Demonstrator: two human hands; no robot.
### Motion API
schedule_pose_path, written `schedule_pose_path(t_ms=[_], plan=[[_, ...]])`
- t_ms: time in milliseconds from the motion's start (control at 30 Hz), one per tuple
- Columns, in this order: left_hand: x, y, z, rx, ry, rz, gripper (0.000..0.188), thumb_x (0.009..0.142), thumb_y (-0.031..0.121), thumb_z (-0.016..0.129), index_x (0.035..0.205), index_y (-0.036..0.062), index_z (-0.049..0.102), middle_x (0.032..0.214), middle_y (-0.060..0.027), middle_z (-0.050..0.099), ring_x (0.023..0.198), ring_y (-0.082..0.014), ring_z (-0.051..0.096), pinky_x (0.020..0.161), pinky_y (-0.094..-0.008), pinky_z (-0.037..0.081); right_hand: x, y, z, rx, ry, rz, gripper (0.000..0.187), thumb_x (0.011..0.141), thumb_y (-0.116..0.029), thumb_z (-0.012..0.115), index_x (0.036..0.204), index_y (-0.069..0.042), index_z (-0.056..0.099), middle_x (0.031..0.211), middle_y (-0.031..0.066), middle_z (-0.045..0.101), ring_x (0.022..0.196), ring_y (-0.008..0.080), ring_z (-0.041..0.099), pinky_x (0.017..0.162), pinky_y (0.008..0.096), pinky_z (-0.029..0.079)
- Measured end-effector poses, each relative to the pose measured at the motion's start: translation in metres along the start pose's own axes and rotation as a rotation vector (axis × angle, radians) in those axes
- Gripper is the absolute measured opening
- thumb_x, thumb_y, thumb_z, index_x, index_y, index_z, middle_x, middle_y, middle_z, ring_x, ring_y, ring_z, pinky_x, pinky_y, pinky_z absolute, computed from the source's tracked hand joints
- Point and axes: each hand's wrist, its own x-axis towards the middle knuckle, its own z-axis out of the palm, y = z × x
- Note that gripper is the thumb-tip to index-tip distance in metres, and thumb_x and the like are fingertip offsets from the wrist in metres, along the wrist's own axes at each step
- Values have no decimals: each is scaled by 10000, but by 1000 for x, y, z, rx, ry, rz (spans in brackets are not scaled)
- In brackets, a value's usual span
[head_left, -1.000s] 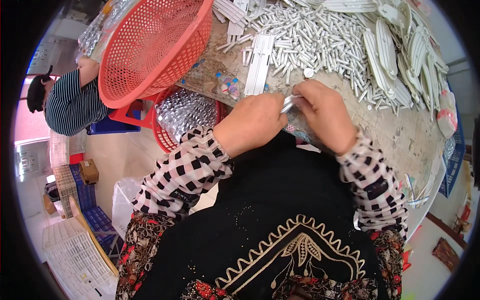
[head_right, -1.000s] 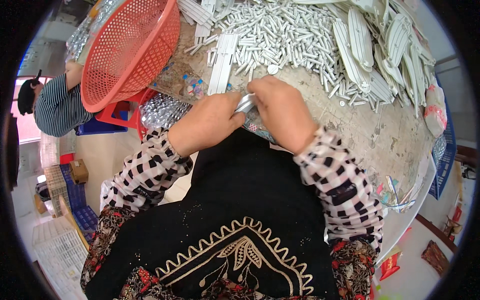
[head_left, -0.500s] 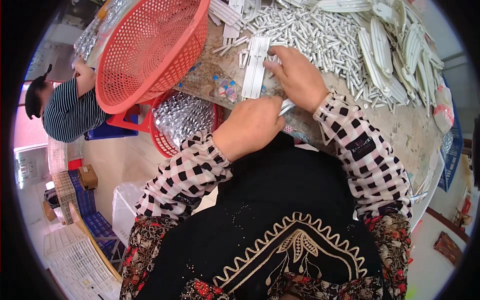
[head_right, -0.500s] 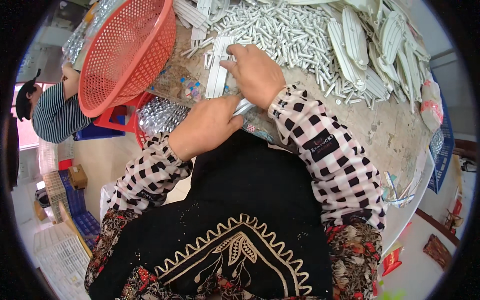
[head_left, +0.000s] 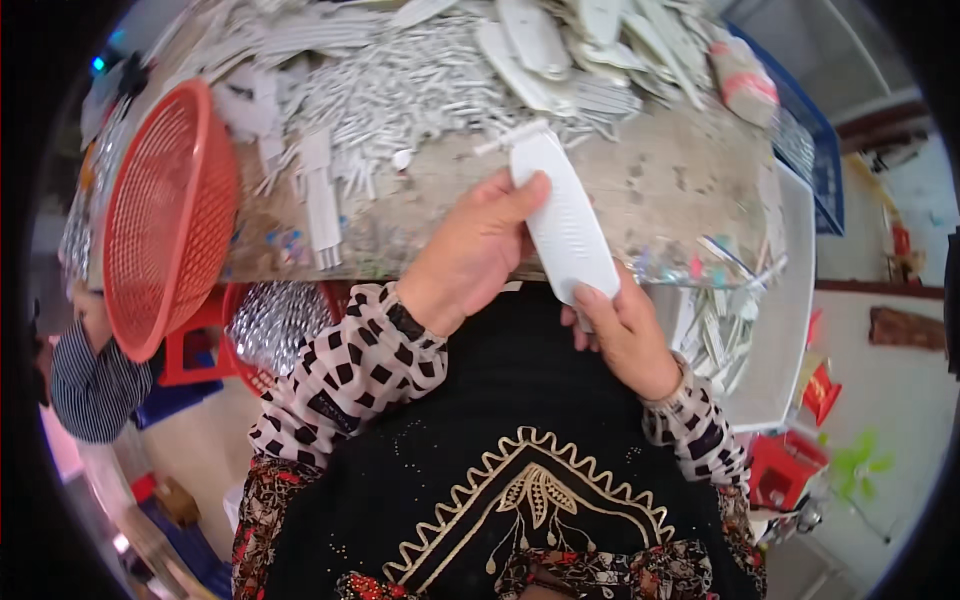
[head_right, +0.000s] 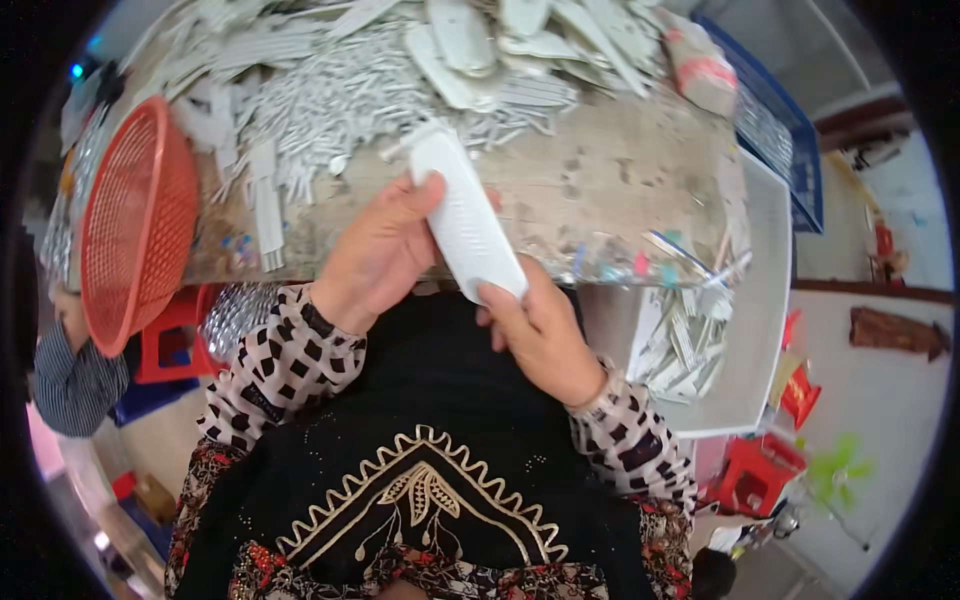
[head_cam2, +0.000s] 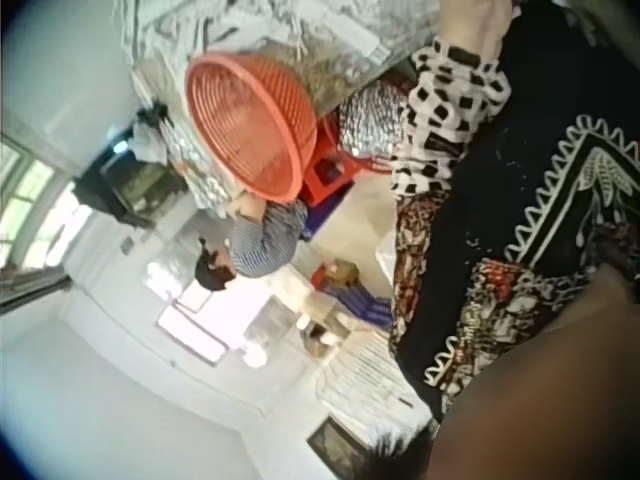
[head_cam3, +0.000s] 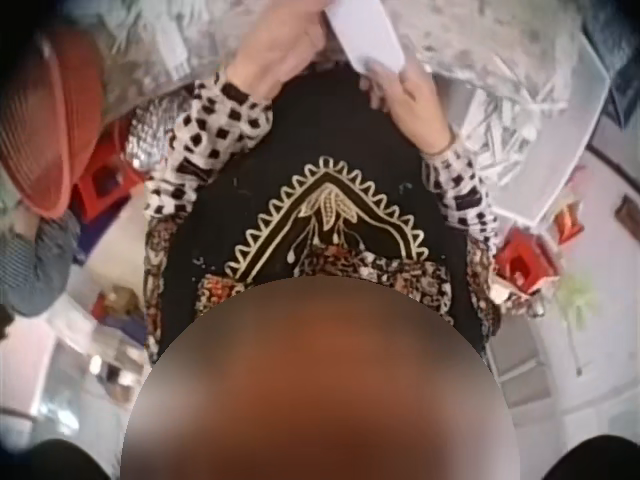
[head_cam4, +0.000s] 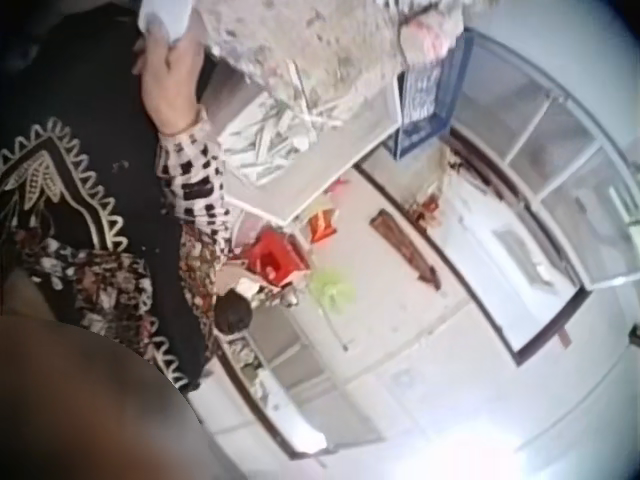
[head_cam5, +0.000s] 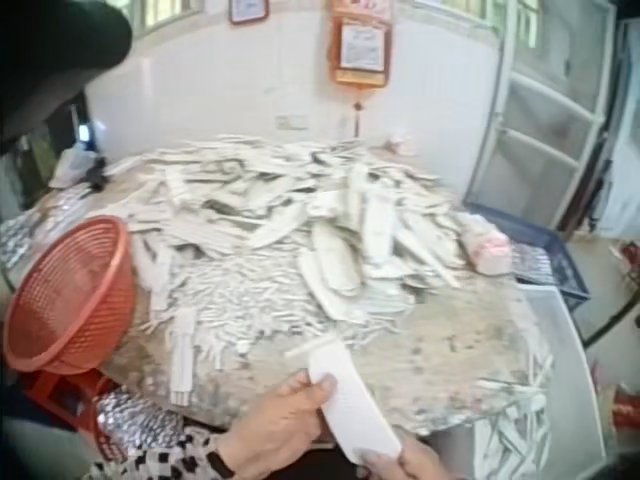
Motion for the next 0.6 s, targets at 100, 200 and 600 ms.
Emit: schedule_pose_path(t_ms=[100,200,600], plan=[[16,-37,26,222,101,-241,582,959,390,564,1396,44,394,1235,-127,568,1074,-243,597,934,-375,486,-30,32,-49,-228,499,-130,376,979,-155,531,1319,-29,428,834,40,614,608,59,533,495,197,422],[14,-46,19,329,-59,-419,622,965,406,548,1438,53,353,1245,-132,557,1091,-241,584,934,-369,481,-62,13,-105,-613,988,-291,199,980,-158,505,1091,-1,555,798,41,601,618,76,523,545,215,409],[11,-51,5,335,-60,-523,463,1005,399,467,1291,35,488,1072,-125,628,958,-198,628,857,-320,515,-84,-61,-163,-696,1307,-603,330,989,-295,482,976,16,592,804,104,592,691,213,571,619,331,475]])
